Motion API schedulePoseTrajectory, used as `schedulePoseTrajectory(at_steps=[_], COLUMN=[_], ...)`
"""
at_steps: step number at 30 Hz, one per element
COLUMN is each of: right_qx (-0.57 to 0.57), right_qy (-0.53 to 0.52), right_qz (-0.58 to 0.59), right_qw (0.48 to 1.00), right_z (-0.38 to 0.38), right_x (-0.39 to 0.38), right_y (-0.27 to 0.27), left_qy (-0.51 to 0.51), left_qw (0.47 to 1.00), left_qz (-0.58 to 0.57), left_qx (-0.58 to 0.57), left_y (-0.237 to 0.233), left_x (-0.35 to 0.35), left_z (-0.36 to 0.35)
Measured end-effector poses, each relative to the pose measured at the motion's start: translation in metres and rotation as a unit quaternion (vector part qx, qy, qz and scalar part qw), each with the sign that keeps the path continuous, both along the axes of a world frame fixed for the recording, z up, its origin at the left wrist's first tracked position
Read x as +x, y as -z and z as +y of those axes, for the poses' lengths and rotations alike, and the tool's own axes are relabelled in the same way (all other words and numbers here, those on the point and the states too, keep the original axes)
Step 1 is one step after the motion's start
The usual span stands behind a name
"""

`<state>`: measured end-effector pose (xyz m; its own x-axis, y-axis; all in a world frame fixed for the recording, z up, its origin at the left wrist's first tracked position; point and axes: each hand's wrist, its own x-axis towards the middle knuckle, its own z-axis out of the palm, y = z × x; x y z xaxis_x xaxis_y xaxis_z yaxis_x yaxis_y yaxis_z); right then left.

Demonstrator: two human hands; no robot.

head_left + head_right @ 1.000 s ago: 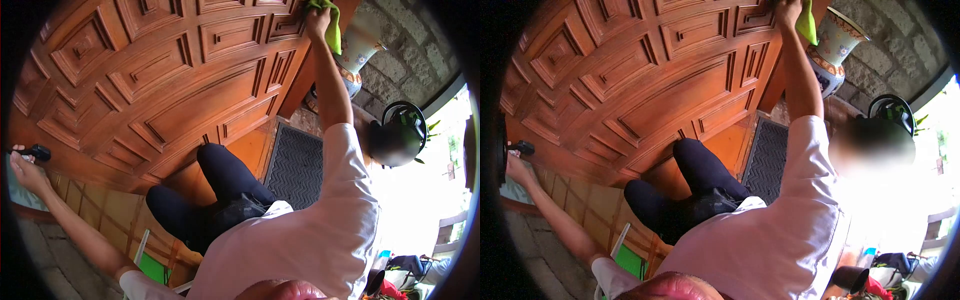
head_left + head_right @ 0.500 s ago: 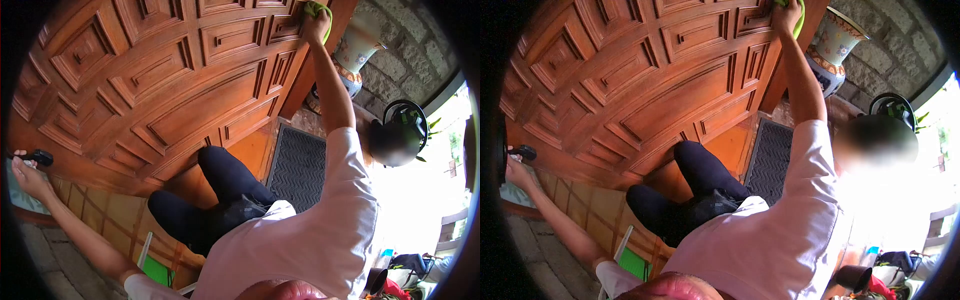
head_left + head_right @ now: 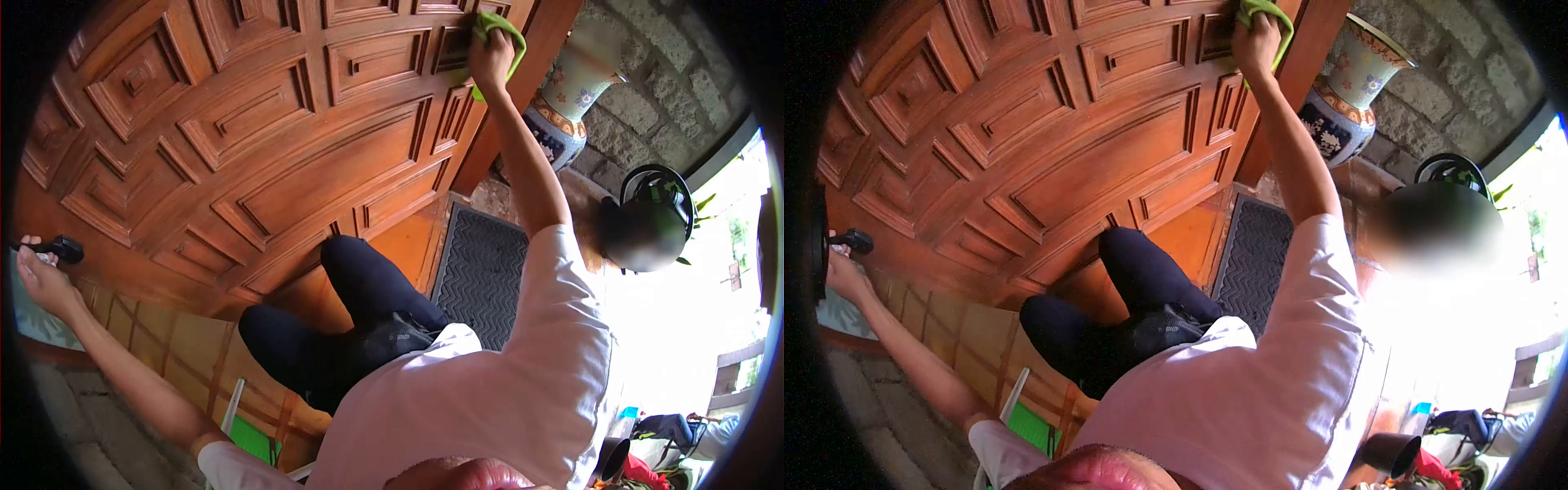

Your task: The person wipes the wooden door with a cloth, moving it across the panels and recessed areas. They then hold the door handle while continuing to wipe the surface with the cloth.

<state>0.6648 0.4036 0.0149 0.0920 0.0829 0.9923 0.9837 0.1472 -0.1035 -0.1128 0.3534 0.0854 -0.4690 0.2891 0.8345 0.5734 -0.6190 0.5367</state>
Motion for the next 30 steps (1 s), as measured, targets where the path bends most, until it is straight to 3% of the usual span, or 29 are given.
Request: schedulePoseTrajectory(at_steps=[4,6,7,8,10,11,14,16,19,20,22,24,26,27,28,30], right_qx=[-0.038,-0.051,0.007,-0.02,-0.014,-0.066,-0.082,-0.023,-0.049,0.045,-0.016,-0.036,0.034,0.025,0.04,0.055], right_qy=[-0.042,-0.026,0.001,-0.033,-0.082,-0.075,-0.058,0.005,-0.076,-0.003,-0.088,-0.077,-0.018,-0.027,-0.062,-0.124], right_qz=[-0.103,0.022,0.018,0.031,-0.061,-0.017,0.011,-0.012,0.004,-0.023,-0.006,0.077,0.097,0.109,0.033,0.084], right_qw=[0.993,0.998,1.0,0.999,0.995,0.995,0.995,1.0,0.996,0.999,0.996,0.993,0.995,0.993,0.997,0.987], right_z=[-0.012,-0.001,0.001,-0.008,-0.019,-0.021,-0.008,-0.007,-0.009,-0.005,-0.007,-0.004,0.014,0.015,0.005,0.005], right_x=[0.001,-0.007,-0.019,-0.031,-0.052,-0.058,-0.014,-0.02,-0.053,-0.071,-0.053,-0.038,-0.037,-0.046,-0.07,-0.085], right_y=[-0.005,0.018,0.027,0.036,0.042,0.045,0.04,0.032,0.04,0.044,0.041,0.03,0.034,0.042,0.042,0.051], left_qy=[0.002,-0.005,-0.01,-0.015,-0.011,-0.007,-0.013,-0.008,0.003,0.004,0.001,-0.003,0.019,0.021,0.026,0.028], left_qw=[1.0,0.999,1.0,0.999,1.0,1.0,0.999,0.999,0.999,0.999,0.999,1.0,1.0,0.999,1.0,0.999], left_qz=[0.01,0.027,0.004,-0.017,-0.008,0.003,0.014,0.016,0.005,-0.001,-0.004,-0.002,0.021,0.02,0.001,-0.018], left_qx=[-0.006,-0.017,-0.02,-0.023,-0.015,-0.013,-0.026,-0.03,-0.038,-0.035,-0.032,-0.023,-0.012,-0.013,-0.015,-0.015], left_y=[-0.001,0.005,0.006,0.005,0.002,0.003,0.002,0.003,0.014,0.014,0.01,0.0,0.005,0.006,0.008,0.009], left_x=[-0.006,-0.008,-0.013,-0.015,-0.011,-0.009,-0.016,-0.024,-0.023,-0.021,-0.022,-0.022,-0.016,-0.016,-0.021,-0.031], left_z=[-0.001,-0.001,0.003,0.006,0.003,0.001,0.001,0.002,0.006,0.007,0.004,0.003,-0.001,0.002,0.006,0.009])
